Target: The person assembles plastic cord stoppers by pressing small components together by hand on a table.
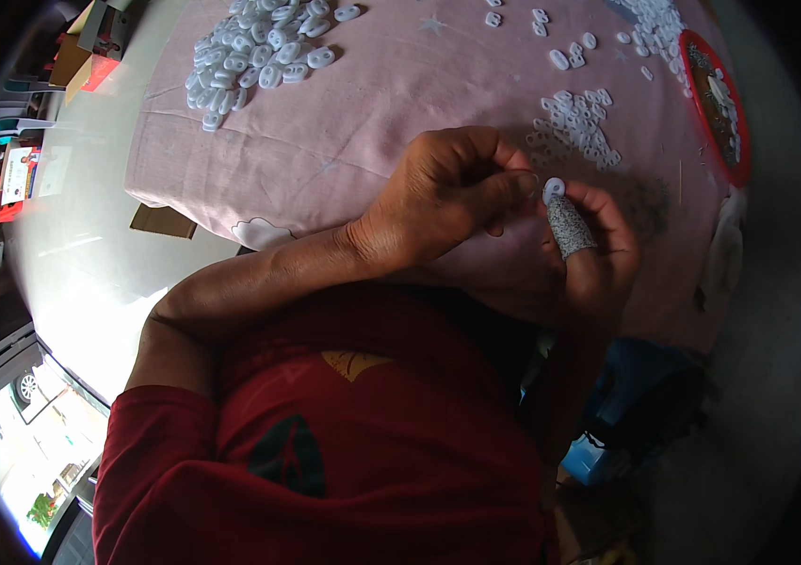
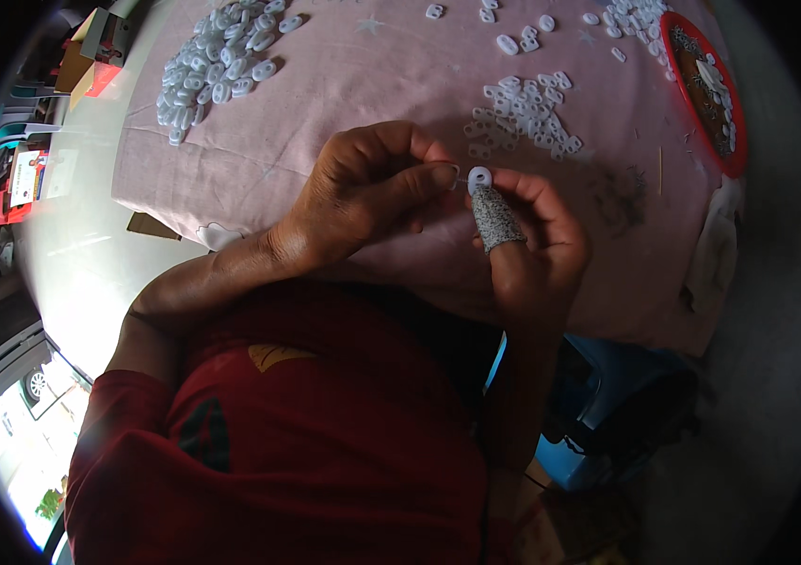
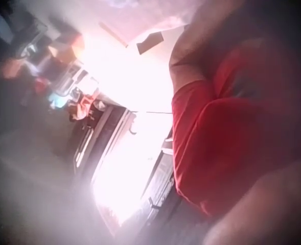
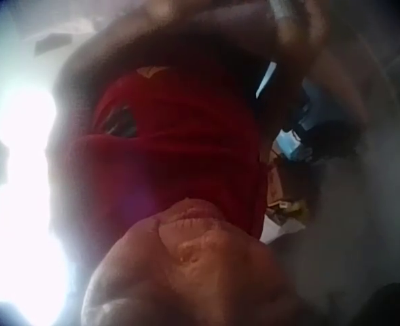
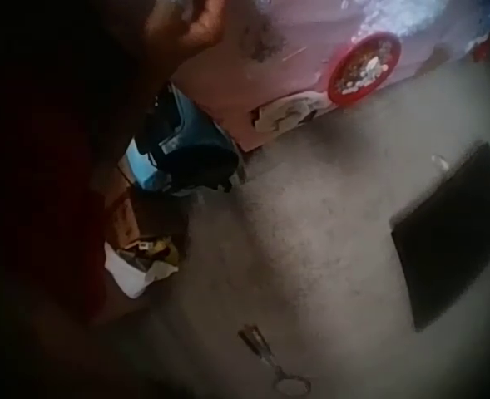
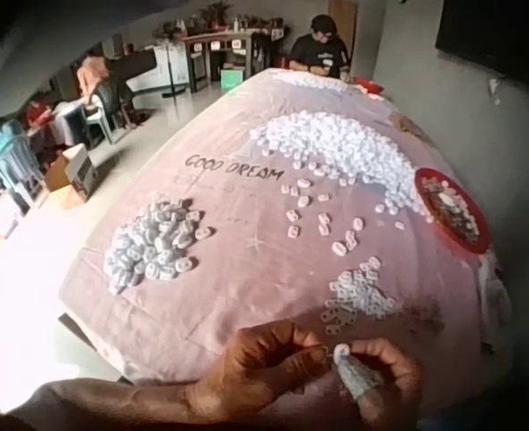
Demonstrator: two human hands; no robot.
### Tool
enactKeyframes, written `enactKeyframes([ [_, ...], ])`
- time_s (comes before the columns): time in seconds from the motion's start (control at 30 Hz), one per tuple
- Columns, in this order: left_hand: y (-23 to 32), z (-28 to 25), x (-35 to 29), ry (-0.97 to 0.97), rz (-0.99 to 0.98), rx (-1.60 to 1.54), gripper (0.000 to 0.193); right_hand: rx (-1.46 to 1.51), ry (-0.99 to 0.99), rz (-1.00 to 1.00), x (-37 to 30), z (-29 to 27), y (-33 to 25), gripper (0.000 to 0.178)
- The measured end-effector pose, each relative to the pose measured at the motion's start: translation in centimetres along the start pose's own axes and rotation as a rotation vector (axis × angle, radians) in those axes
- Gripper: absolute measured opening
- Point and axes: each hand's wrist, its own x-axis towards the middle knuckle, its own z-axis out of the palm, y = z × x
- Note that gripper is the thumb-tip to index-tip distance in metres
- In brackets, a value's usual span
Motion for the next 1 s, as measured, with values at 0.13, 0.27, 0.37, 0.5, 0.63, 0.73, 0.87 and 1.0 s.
enactKeyframes([
  [0.13,-0.4,-0.1,0.1,-0.007,0.024,-0.022,0.011,-0.007,0.03,-0.022,0.0,0.4,-0.1,0.023],
  [0.27,-0.4,-0.4,0.2,-0.023,0.016,-0.001,0.011,-0.004,0.018,-0.017,0.0,0.3,-0.3,0.024],
  [0.37,-0.1,-0.6,0.0,-0.033,-0.035,0.0,0.012,-0.034,-0.003,-0.055,0.0,0.1,-0.2,0.024],
  [0.5,-0.2,-0.7,0.0,-0.031,-0.044,-0.03,0.012,-0.066,-0.003,-0.081,-0.2,0.2,-0.4,0.023],
  [0.63,-0.1,-0.5,-0.1,-0.021,-0.026,-0.007,0.012,-0.094,-0.008,-0.11,-0.2,0.2,-0.4,0.021],
  [0.73,-0.1,-0.3,-0.1,-0.008,-0.025,0.002,0.012,-0.031,0.001,-0.069,-0.1,0.0,-0.4,0.027],
  [0.87,0.4,-0.3,-0.1,0.005,-0.056,0.028,0.011,-0.17,0.008,-0.171,-0.1,0.0,0.4,0.021],
  [1.0,0.4,-0.4,0.0,-0.02,-0.059,0.01,0.01,-0.089,-0.016,-0.062,0.0,-0.2,-0.4,0.022],
])
